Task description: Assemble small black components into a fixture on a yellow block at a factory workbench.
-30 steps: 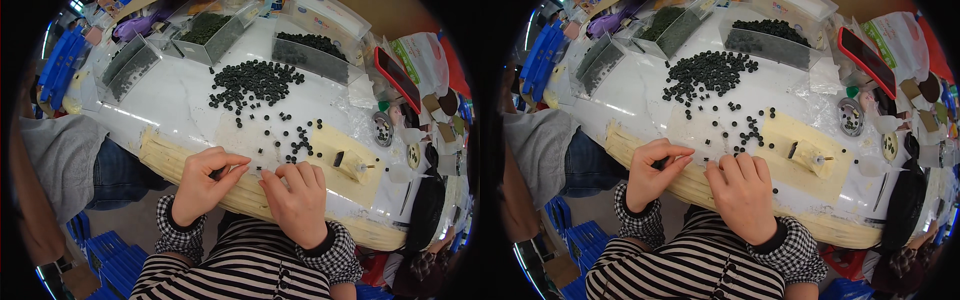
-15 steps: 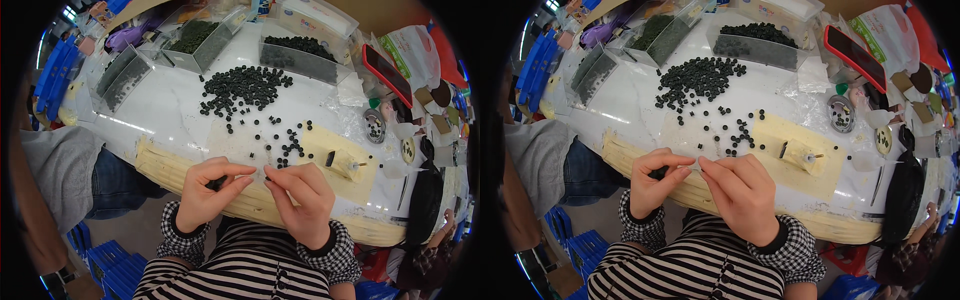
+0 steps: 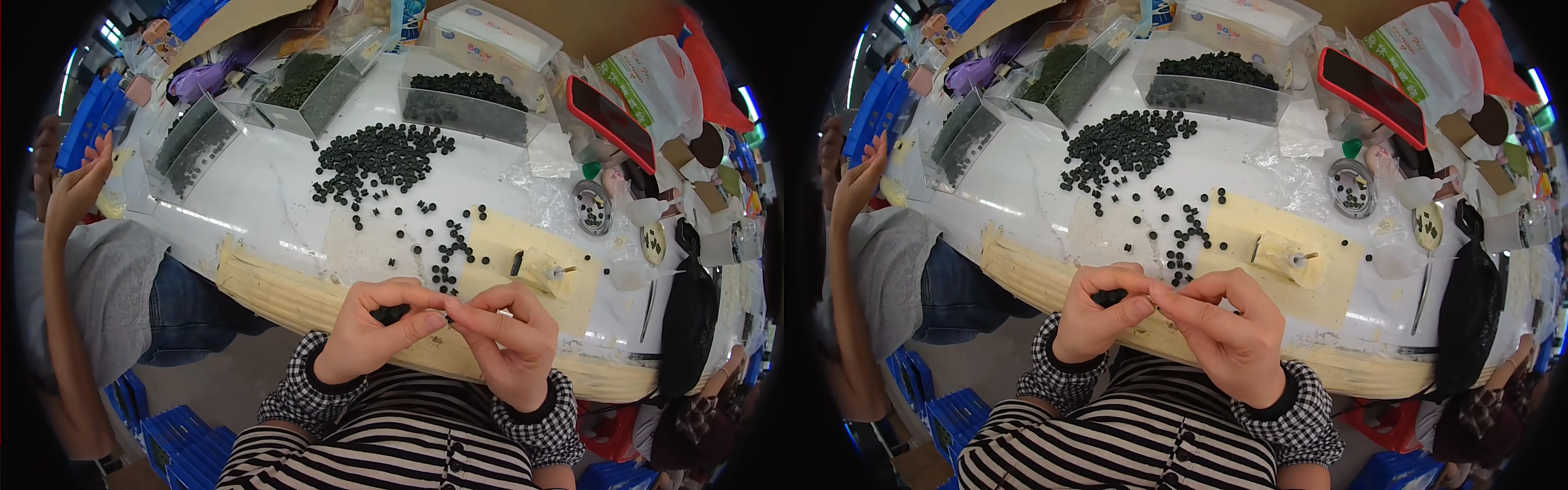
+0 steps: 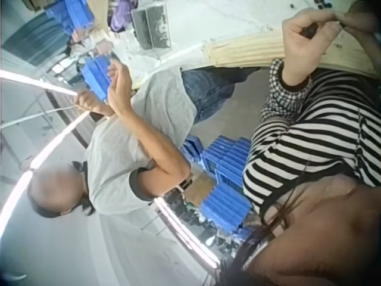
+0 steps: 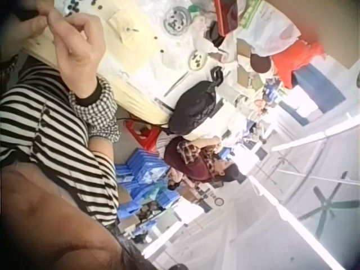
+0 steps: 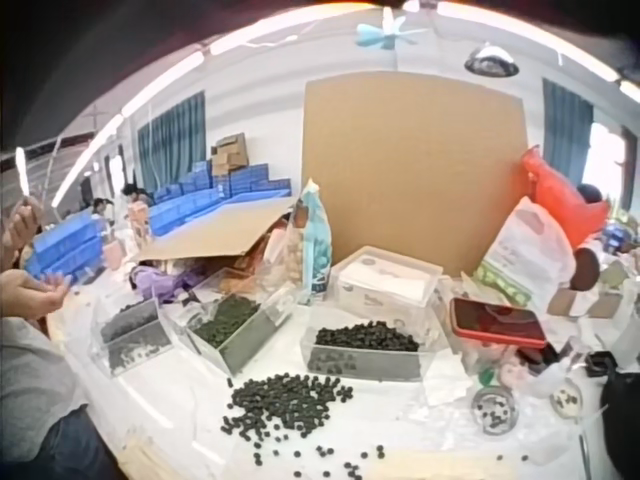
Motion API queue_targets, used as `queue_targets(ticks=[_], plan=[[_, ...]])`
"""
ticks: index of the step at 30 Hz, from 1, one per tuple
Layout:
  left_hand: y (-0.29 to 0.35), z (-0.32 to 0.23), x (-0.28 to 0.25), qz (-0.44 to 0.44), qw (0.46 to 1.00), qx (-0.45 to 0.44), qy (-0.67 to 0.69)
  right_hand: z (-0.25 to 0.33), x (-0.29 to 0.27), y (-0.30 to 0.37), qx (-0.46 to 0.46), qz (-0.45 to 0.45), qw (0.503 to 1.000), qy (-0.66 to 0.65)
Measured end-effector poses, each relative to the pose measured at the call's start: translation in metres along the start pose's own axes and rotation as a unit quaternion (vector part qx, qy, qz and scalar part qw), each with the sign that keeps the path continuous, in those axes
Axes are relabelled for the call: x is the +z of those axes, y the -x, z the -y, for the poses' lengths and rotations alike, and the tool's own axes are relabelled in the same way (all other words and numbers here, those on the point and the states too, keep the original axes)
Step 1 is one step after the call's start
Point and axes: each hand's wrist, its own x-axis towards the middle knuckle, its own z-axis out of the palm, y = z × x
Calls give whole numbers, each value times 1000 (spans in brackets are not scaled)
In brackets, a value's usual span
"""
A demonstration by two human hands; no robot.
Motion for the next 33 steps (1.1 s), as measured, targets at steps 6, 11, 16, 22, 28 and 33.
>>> queue_targets(ticks=[6, 11, 16, 22, 28, 33], plan=[[1, 3, 4, -24, 997, -33, 68, 0, 5, 2, 1, -69, 998, -13], [0, 11, 5, -69, 996, 30, 49, -3, 10, 9, -12, -54, 998, -7], [-1, 13, 6, -79, 990, 101, -56, -4, 13, 12, -24, -52, 998, 3], [1, 14, 9, -97, 978, 145, -114, -5, 12, 13, -13, -44, 999, -8], [0, 12, 8, -96, 972, 154, -151, -7, 12, 14, -6, -40, 999, -15], [-1, 12, 8, -94, 971, 157, -154, -8, 12, 14, -16, -40, 999, -5]])
